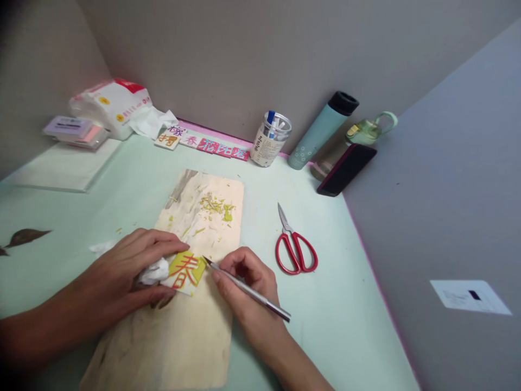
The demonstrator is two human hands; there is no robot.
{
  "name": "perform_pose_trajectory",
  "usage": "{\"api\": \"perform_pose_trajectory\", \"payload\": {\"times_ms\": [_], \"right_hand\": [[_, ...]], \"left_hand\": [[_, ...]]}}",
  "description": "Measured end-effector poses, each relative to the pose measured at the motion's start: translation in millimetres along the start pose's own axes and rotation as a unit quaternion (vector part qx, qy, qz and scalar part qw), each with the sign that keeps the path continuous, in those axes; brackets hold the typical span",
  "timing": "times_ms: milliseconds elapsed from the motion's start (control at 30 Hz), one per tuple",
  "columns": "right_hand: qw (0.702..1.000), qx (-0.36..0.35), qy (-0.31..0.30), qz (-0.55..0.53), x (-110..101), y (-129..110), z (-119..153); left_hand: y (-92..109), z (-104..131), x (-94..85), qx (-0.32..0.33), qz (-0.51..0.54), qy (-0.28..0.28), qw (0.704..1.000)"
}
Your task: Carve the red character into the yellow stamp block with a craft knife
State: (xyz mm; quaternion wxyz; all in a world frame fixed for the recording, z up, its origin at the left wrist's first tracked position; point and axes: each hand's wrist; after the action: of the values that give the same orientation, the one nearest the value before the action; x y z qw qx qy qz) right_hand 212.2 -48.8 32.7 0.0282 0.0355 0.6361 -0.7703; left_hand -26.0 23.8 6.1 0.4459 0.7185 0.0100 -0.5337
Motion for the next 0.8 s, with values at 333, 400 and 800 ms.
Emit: {"api": "perform_pose_trajectory", "payload": {"times_ms": [333,400,800], "right_hand": [[1.0,0.011,0.017,-0.004,0.8,-1.8,-0.1],[1.0,0.008,0.023,-0.003,0.5,-1.9,-0.5],[0.999,-0.002,0.046,-0.015,2.0,-3.2,-3.7]], "left_hand": [[-1.2,0.2,0.9,-0.002,0.004,0.003,1.0],[-1.1,0.7,0.5,-0.001,0.004,0.002,1.0],[-2.3,-0.1,1.1,0.0,0.002,0.003,1.0]]}}
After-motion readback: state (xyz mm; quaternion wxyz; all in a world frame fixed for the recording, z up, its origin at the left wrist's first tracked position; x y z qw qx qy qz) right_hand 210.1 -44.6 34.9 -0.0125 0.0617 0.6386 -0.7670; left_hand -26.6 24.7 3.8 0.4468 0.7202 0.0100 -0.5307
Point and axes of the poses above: each hand's wrist, its own z-axis away from the middle knuckle, its own x-axis out of the palm, y = z × x, and after that the axes turned 9 degrees about -y, right-handed
